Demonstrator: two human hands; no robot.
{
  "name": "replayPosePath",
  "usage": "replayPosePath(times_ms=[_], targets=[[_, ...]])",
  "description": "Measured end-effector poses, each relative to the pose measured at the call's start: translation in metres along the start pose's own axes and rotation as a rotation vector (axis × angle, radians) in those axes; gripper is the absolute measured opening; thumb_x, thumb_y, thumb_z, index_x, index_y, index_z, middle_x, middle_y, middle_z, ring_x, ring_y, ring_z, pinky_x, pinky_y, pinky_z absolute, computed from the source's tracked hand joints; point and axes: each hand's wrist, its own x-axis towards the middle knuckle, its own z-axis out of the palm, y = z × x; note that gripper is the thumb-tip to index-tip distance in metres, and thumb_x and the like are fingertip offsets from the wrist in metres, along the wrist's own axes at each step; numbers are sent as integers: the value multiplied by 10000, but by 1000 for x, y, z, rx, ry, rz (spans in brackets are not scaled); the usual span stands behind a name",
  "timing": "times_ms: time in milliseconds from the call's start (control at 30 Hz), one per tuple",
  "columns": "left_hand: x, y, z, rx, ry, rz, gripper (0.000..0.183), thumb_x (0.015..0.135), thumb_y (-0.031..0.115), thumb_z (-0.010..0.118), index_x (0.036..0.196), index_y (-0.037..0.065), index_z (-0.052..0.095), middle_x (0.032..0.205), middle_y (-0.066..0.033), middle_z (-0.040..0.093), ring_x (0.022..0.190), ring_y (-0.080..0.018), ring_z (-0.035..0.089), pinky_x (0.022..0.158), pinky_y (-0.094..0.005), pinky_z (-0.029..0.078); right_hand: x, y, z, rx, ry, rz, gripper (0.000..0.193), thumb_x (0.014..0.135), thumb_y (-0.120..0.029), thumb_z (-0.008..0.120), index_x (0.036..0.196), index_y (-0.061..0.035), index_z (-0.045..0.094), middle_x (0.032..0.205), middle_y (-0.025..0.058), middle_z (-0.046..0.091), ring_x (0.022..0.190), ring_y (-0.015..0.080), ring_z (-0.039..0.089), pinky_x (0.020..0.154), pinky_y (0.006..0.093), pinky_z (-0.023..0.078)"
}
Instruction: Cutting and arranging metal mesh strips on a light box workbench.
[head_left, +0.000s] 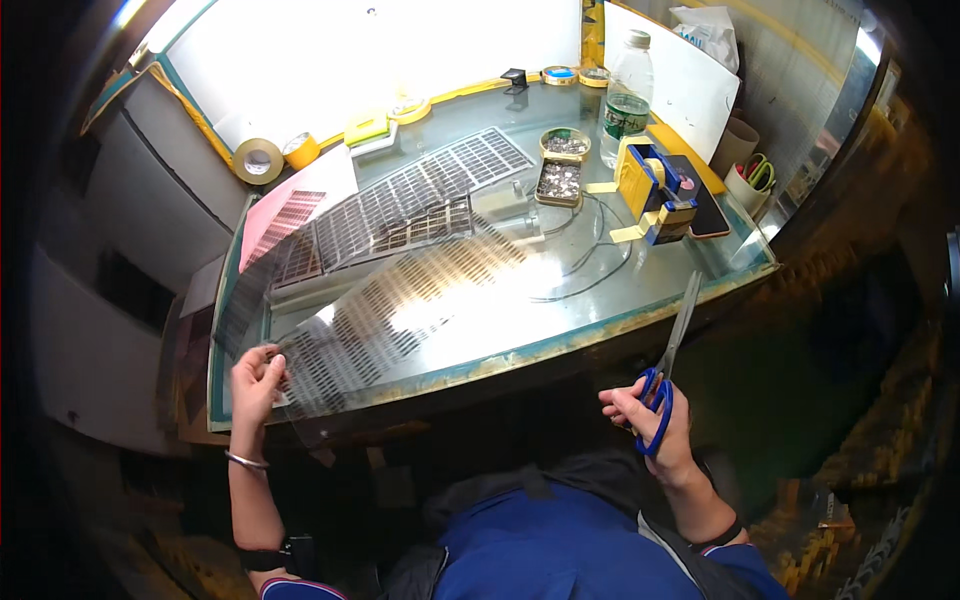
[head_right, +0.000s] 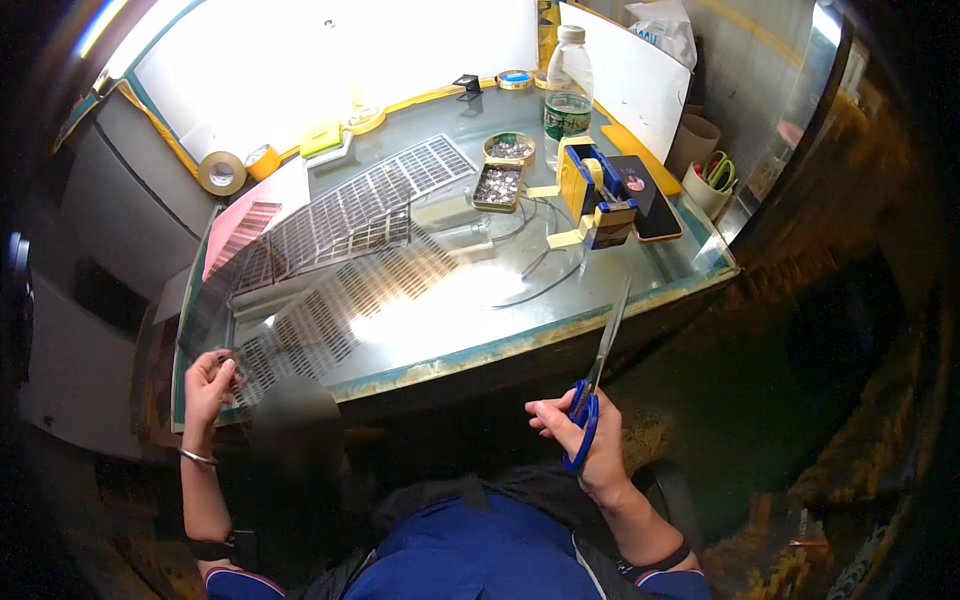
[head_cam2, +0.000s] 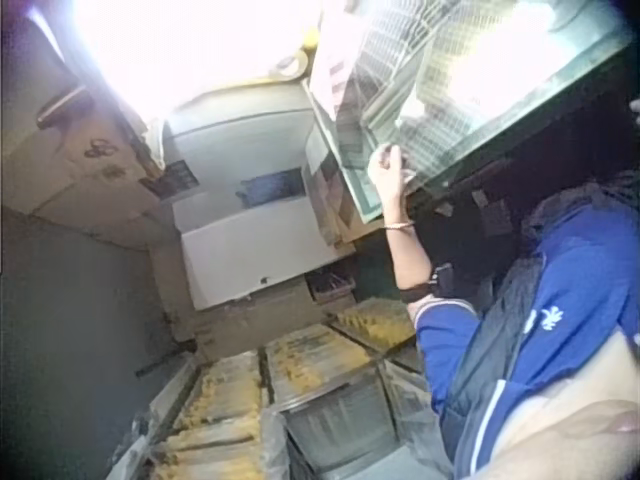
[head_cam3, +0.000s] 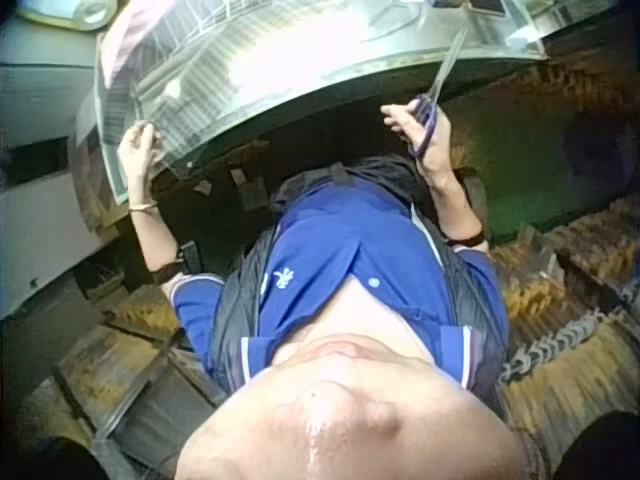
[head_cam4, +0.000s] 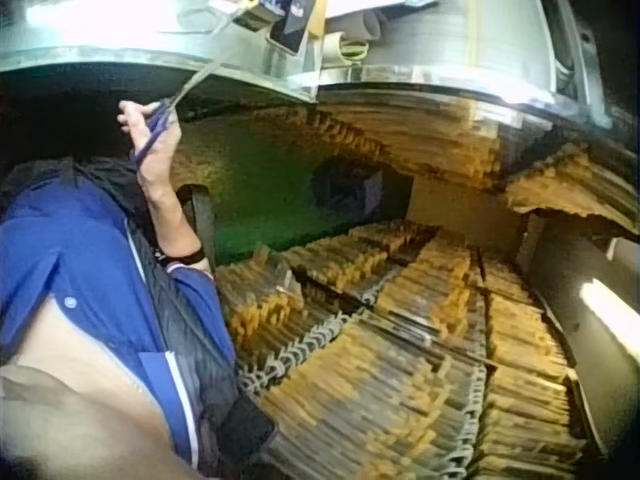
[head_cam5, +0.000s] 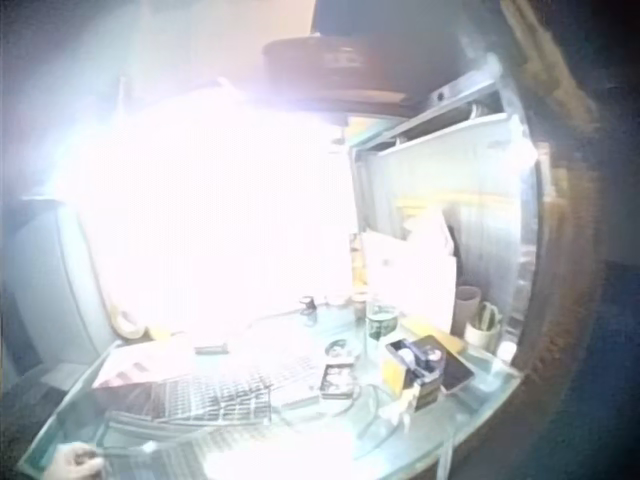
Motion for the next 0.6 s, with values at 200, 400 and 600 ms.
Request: replayPosePath(times_ms=[200, 400, 600], targets=[[-16, 63, 101, 638, 202, 768, 555, 744, 202, 638, 1206, -14, 417, 1168, -203, 463, 1107, -341, 412, 972, -404, 285, -5, 6, 1, -71, -100, 49, 191, 854, -204, 531, 841, -19, 484, 820, 155, 620, 670, 140, 599, 583, 230, 470], [-66, 78, 195, 680, -155, 953, 584, 779, 333, 584, 1191, -46, 419, 1241, -190, 428, 1192, -305, 372, 1006, -442, 236, -23, 13, -5, 41, -593, 230, 518, 849, -450, 457, 1038, 32, 457, 875, 125, 571, 762, 135, 566, 666, 218, 447], [-95, 68, 227, 245, -115, 1208, 351, 723, 137, 636, 1020, -26, 548, 1068, -157, 548, 1015, -318, 504, 890, -398, 387, -37, 10, -16, 23, -682, 419, 661, 844, -576, 310, 1029, 34, 485, 846, 93, 556, 730, 123, 546, 657, 214, 412]])
